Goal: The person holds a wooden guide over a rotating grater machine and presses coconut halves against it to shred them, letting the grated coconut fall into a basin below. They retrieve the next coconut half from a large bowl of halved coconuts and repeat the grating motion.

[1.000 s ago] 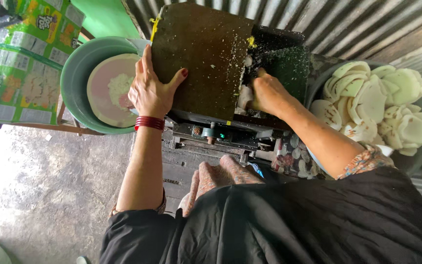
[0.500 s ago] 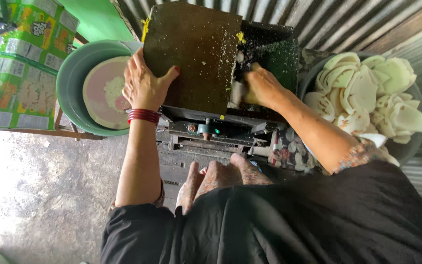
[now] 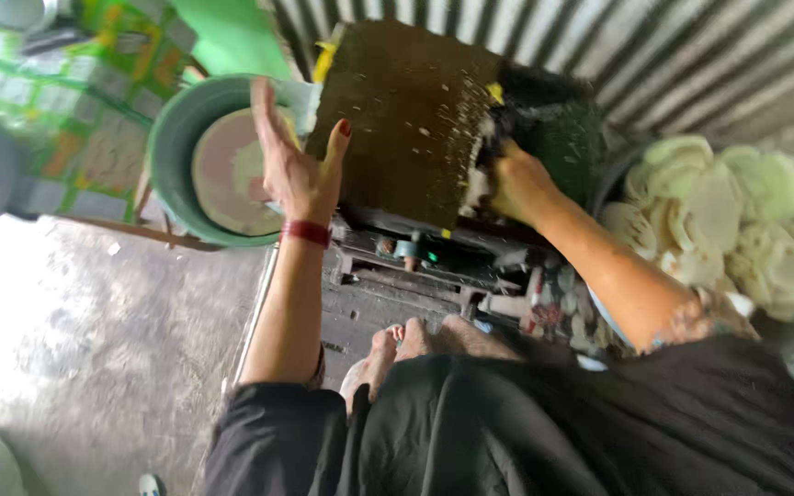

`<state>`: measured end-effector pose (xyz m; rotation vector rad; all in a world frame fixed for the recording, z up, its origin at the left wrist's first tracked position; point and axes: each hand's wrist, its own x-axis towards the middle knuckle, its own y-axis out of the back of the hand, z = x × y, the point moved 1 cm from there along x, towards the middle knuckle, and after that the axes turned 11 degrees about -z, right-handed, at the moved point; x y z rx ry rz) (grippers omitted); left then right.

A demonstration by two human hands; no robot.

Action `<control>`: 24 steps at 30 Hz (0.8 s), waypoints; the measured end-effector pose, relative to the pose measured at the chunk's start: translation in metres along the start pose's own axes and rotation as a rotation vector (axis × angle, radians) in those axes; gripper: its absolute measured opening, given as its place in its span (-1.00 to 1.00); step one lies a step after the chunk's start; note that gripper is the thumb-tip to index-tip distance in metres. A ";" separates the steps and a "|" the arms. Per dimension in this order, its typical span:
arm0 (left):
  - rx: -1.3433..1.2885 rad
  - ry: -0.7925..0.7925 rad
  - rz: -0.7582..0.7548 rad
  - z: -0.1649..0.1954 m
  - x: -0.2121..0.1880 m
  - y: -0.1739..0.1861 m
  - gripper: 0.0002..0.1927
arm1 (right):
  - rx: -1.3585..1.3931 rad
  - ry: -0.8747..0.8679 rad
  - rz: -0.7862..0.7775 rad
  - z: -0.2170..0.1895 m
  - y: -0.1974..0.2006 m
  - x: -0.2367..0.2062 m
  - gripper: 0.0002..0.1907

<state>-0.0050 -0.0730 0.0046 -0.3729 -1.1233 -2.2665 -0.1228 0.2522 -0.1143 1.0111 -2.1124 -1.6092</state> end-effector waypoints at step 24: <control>-0.241 0.072 0.002 -0.050 -0.032 0.064 -0.47 | 0.265 0.268 0.008 0.005 0.023 -0.007 -0.78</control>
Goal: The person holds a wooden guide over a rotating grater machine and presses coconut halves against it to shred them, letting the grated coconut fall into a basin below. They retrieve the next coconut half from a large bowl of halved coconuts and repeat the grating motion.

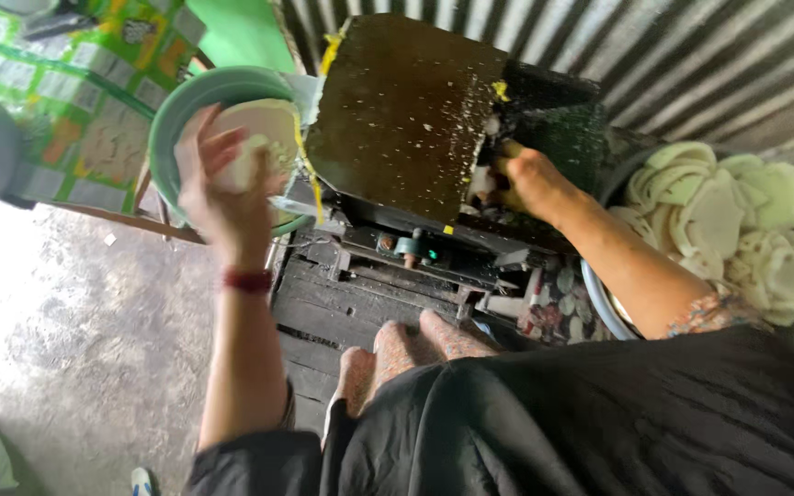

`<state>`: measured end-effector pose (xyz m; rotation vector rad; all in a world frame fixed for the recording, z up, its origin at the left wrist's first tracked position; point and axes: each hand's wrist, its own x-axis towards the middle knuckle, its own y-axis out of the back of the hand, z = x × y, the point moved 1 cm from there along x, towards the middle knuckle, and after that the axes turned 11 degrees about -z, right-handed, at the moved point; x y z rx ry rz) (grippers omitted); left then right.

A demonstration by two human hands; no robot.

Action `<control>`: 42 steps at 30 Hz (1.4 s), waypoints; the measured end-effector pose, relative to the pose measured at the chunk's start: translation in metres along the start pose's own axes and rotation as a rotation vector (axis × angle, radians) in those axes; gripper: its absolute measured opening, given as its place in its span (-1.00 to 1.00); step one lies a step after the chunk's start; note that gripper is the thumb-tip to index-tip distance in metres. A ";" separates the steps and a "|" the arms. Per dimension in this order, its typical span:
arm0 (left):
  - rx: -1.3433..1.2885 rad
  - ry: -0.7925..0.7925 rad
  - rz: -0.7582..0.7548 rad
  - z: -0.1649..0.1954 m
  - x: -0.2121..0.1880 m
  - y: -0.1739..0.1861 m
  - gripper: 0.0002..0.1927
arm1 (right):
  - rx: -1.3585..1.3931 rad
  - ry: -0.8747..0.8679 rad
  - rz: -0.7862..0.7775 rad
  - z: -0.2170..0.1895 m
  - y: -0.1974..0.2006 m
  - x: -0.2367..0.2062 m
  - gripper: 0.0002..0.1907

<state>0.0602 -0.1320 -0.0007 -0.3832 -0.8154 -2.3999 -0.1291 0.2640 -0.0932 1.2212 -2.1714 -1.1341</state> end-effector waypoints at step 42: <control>0.773 -0.067 -0.509 0.021 0.010 -0.099 0.06 | -0.126 -0.670 0.976 0.040 0.036 -0.206 -0.60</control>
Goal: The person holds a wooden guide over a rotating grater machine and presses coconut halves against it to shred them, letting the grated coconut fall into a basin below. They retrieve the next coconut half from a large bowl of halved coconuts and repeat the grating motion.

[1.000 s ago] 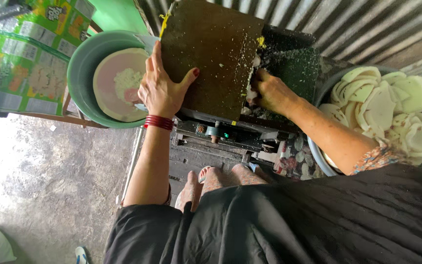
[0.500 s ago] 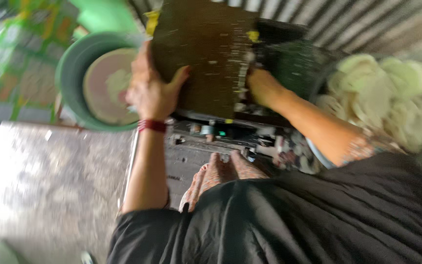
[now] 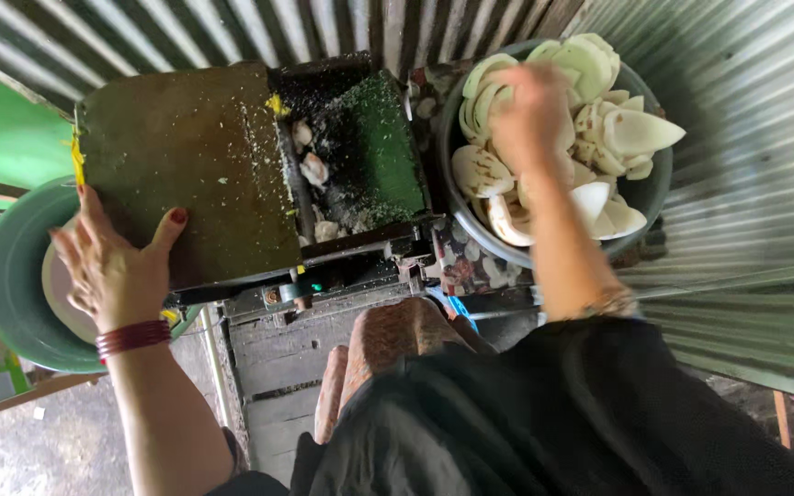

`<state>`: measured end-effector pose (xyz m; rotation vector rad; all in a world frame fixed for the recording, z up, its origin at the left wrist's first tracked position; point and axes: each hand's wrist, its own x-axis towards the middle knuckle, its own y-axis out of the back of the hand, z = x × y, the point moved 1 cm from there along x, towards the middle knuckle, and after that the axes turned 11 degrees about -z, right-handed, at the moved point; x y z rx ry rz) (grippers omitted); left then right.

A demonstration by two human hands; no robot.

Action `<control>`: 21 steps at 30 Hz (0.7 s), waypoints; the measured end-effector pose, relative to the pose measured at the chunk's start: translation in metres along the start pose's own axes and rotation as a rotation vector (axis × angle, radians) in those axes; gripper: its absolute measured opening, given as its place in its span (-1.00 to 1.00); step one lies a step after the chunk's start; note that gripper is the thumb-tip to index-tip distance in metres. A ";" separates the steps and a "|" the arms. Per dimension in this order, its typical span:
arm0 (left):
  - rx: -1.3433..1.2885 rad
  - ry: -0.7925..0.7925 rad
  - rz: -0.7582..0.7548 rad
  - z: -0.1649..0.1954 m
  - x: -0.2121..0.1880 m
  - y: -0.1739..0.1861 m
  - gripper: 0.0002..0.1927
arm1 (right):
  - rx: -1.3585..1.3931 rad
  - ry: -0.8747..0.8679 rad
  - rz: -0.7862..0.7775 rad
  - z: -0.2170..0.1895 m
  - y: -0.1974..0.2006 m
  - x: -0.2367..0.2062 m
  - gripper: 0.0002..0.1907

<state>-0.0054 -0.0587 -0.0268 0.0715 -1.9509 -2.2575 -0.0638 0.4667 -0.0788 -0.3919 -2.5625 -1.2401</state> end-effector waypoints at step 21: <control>-0.323 0.075 0.073 0.011 0.020 0.015 -0.02 | -0.247 -0.025 0.199 0.102 0.031 0.006 -0.39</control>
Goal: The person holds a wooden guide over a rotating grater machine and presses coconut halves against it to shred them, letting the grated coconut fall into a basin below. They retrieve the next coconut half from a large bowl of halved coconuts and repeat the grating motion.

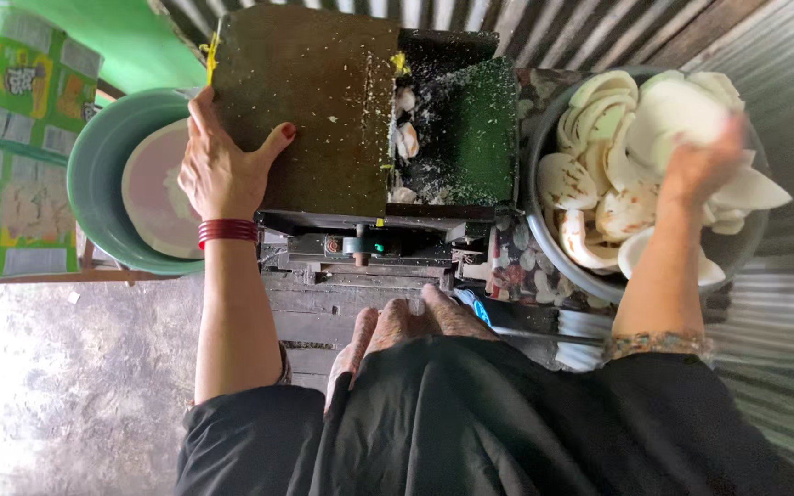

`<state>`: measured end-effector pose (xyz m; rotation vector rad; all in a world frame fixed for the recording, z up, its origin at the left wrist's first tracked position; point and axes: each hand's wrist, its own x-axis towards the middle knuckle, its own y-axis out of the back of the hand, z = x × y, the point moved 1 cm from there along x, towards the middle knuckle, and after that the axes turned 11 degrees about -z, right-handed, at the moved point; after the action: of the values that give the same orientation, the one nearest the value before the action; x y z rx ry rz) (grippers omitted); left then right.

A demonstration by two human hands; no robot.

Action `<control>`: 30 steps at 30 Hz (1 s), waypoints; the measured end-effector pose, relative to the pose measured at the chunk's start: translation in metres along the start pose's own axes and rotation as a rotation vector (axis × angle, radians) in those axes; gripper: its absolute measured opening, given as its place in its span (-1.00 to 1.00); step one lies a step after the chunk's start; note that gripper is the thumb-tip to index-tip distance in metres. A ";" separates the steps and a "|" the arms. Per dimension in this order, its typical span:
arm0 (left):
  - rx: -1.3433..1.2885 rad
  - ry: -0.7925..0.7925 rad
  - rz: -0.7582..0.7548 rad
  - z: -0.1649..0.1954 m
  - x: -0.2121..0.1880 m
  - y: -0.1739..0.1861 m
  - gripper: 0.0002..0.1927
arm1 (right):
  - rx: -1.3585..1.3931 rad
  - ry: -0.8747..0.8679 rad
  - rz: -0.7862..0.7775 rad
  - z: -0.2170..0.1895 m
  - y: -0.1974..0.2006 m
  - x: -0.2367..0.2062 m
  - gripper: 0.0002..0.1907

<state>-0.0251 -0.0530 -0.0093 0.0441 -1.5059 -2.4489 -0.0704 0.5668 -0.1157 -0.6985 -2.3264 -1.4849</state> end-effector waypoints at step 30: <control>0.046 -0.007 0.010 -0.003 0.007 -0.003 0.11 | -0.354 0.793 -1.192 -0.296 -0.063 -0.017 -0.13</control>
<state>-0.0317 -0.0556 -0.0129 0.0362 -1.5620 -2.4086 -0.0947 0.2729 -0.0467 1.2621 -1.7749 -2.0319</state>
